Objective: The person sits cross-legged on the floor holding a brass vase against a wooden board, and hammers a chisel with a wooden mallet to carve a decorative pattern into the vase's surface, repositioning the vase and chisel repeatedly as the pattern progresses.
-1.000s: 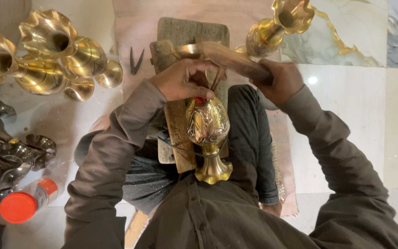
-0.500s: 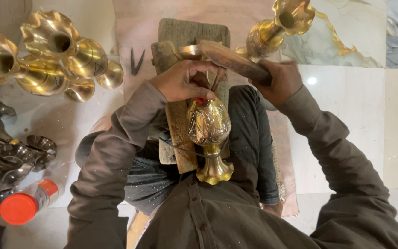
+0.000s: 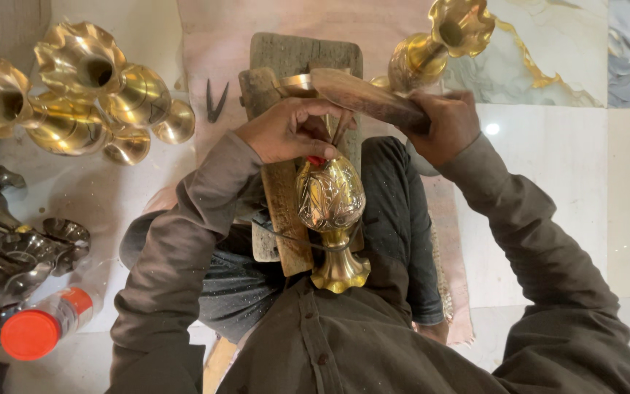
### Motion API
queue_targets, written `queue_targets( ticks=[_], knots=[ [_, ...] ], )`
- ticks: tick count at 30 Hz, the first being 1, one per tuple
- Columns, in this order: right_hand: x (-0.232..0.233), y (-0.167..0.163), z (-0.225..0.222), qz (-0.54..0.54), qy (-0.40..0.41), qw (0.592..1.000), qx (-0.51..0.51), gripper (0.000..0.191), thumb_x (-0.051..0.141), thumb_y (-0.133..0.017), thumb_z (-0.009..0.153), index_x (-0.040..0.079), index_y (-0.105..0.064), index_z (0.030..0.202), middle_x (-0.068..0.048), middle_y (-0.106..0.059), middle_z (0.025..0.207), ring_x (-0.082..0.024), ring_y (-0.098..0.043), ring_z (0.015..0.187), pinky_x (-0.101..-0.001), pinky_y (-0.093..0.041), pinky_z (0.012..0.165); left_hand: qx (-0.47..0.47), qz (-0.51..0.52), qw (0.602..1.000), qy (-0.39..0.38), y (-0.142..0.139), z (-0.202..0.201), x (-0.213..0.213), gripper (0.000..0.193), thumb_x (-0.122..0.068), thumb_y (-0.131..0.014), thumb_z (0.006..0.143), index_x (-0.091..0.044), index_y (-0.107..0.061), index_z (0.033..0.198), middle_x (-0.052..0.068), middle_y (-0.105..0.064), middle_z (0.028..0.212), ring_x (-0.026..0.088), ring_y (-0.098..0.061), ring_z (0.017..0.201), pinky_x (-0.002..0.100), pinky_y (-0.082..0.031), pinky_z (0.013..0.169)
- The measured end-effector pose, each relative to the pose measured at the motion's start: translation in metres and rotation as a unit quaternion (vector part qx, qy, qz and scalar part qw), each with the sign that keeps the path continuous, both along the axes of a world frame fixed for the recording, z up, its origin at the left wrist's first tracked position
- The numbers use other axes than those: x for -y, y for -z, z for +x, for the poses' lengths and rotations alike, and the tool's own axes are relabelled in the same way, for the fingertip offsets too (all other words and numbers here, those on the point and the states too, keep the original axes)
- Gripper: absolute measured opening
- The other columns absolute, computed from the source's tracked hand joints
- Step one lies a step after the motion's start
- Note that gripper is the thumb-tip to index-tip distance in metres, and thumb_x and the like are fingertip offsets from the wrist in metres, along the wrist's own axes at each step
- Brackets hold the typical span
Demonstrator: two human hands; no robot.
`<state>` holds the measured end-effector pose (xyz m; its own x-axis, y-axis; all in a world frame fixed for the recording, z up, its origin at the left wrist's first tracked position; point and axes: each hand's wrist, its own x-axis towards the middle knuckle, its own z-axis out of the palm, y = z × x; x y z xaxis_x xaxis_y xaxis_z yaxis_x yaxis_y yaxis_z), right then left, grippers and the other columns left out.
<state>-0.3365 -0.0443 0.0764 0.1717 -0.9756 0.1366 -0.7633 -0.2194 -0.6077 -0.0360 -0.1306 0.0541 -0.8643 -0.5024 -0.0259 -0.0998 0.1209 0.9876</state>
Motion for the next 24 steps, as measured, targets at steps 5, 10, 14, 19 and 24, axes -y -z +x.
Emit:
queue_targets(
  ticks=[5, 10, 14, 19, 24],
  knots=[
    [0.0, -0.007, 0.003, 0.059, 0.033, 0.993, 0.099, 0.025, 0.014, -0.083, 0.093, 0.001, -0.07, 0.111, -0.005, -0.068, 0.076, -0.015, -0.065, 0.067, -0.0324, -0.053, 0.065, -0.083, 0.035, 0.995, 0.034, -0.004, 0.002, 0.0, 0.053, -0.011, -0.079, 0.091, -0.011, -0.058, 0.14, 0.006, -0.073, 0.122, 0.014, -0.073, 0.106, 0.031, -0.061, 0.101],
    [0.0, 0.001, 0.005, 0.039, 0.017, 0.986, 0.16, 0.025, 0.013, -0.082, 0.099, 0.0, -0.07, 0.117, -0.007, -0.072, 0.094, -0.014, -0.064, 0.083, -0.0316, -0.055, 0.071, -0.073, 0.058, 0.995, 0.034, -0.008, 0.003, -0.002, 0.05, -0.01, -0.079, 0.089, -0.01, -0.062, 0.136, 0.003, -0.07, 0.126, 0.015, -0.073, 0.1, 0.032, -0.062, 0.097],
    [0.003, 0.002, 0.003, 0.017, -0.009, 0.999, 0.049, 0.024, 0.013, -0.084, 0.096, 0.0, -0.07, 0.111, -0.009, -0.073, 0.091, -0.016, -0.07, 0.081, -0.0318, -0.057, 0.07, -0.041, 0.038, 0.998, 0.02, -0.009, 0.003, -0.003, 0.05, -0.01, -0.08, 0.09, -0.011, -0.062, 0.137, 0.006, -0.072, 0.124, 0.015, -0.074, 0.101, 0.032, -0.062, 0.097],
    [0.003, -0.009, 0.005, 0.146, 0.091, 0.959, 0.226, 0.024, 0.014, -0.083, 0.094, 0.002, -0.07, 0.11, -0.007, -0.07, 0.082, -0.014, -0.067, 0.072, -0.0319, -0.053, 0.064, -0.104, 0.058, 0.992, 0.043, -0.005, 0.003, -0.001, 0.052, -0.009, -0.078, 0.092, -0.01, -0.059, 0.14, 0.006, -0.064, 0.141, 0.015, -0.072, 0.111, 0.031, -0.061, 0.102],
    [0.003, -0.008, 0.004, -0.002, -0.004, 0.999, 0.037, 0.027, 0.011, -0.084, 0.094, 0.001, -0.07, 0.115, -0.011, -0.074, 0.092, -0.015, -0.071, 0.081, -0.0377, -0.054, 0.077, -0.097, 0.051, 0.993, 0.032, -0.001, 0.004, -0.002, 0.05, -0.009, -0.078, 0.091, -0.008, -0.061, 0.137, 0.005, -0.061, 0.144, 0.015, -0.072, 0.102, 0.031, -0.062, 0.095]
  ],
)
